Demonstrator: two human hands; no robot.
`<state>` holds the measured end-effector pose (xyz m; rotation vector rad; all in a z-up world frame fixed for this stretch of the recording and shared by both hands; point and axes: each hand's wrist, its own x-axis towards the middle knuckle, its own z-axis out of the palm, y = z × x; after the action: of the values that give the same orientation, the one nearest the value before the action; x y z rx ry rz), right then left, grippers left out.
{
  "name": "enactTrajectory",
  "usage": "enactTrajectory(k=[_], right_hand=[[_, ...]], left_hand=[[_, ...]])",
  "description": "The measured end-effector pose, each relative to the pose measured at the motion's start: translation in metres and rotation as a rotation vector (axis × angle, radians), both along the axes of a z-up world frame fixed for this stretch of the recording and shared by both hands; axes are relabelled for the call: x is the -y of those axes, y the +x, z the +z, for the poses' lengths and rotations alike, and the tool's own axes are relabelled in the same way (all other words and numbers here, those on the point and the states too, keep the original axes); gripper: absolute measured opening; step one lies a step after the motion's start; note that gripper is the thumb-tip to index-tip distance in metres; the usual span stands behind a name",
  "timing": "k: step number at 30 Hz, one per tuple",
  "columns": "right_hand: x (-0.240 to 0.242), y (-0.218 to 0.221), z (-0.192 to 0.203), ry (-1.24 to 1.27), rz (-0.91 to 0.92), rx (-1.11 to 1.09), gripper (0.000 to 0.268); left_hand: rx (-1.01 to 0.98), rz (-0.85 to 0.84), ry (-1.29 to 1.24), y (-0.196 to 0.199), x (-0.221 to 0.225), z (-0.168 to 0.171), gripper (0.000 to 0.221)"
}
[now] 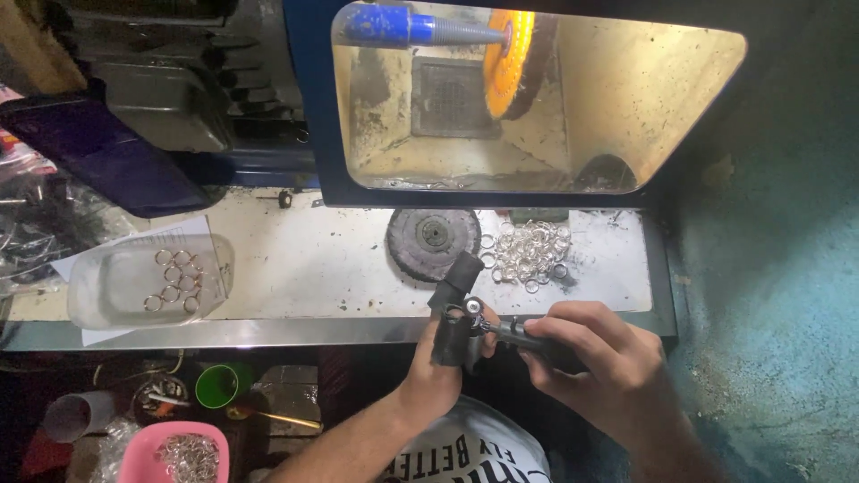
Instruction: Polishing small metal rings using a handheld rotary tool at a jewelry workshop station.
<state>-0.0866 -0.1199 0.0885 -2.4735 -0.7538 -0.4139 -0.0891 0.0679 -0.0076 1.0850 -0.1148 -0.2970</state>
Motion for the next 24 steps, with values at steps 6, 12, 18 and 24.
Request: enactTrajectory(k=[6,12,18,24], right_hand=[[0.005,-0.006,-0.015,-0.056,-0.016,-0.208,0.046],[0.003,-0.001,-0.036,0.466,-0.161,-0.927,0.024],[0.002,-0.004,-0.071,-0.080,-0.018,0.175,0.044],[0.006,-0.003,-0.056,0.404,0.033,-0.087,0.026]], left_hand=[[0.317,0.072,0.075,0.000,-0.003,-0.018,0.017],[0.603,0.041,0.417,0.013,-0.005,-0.042,0.026],[0.469,-0.012,0.445,0.023,-0.004,-0.046,0.024],[0.209,0.047,0.191,0.025,0.002,-0.026,0.017]])
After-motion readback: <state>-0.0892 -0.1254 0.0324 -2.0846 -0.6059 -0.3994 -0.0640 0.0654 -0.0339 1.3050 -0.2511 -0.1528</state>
